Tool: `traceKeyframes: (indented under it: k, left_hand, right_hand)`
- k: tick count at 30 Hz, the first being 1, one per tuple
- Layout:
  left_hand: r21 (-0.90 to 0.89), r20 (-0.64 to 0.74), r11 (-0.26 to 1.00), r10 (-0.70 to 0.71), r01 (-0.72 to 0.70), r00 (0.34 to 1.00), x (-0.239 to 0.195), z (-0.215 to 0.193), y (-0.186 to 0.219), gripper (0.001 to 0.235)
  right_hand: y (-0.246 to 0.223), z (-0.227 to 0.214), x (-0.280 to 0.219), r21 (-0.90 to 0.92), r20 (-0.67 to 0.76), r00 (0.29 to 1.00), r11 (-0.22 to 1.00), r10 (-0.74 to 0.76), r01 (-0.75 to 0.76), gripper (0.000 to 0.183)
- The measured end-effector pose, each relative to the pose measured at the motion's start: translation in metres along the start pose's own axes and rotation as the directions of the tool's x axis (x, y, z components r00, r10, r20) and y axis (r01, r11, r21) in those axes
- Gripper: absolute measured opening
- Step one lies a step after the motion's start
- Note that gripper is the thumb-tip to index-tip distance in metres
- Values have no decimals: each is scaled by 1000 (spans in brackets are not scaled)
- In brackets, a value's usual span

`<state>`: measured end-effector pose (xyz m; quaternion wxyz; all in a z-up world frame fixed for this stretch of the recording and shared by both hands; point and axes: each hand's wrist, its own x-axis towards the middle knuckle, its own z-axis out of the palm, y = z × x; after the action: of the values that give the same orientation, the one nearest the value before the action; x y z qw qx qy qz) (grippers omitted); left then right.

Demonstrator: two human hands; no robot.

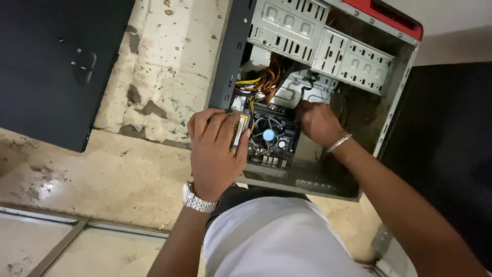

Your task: The person works inside an open computer case, using a screwdriver to manipulate and connect wires to the motherboard and power supply. They repeatedly adjust and secure various cables within the chassis.

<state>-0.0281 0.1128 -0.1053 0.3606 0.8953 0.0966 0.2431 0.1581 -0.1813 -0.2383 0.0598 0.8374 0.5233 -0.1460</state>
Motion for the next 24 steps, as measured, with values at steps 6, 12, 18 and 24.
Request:
traceKeyframes:
  k: [6,12,18,24]
  left_hand:
    - [32,10,999,22,-22,1000,-1,-2,5,29]
    - [67,-26,997,50,-48,998,-8,3,8,27]
    - [141,-192,988,91,-64,977,-15,17,23,20]
    - [-163,451,981,-19,104,892,6,57,142,50]
  right_hand:
    - [-1,30,-8,218,-8,977,954,214,-207,30]
    - [-32,-106,-43,-142,-51,951,940,306,-310,27]
    - [-4,-81,-78,-40,101,850,855,518,-516,17]
    - [-3,-125,-60,277,-320,942,961,99,-7,6]
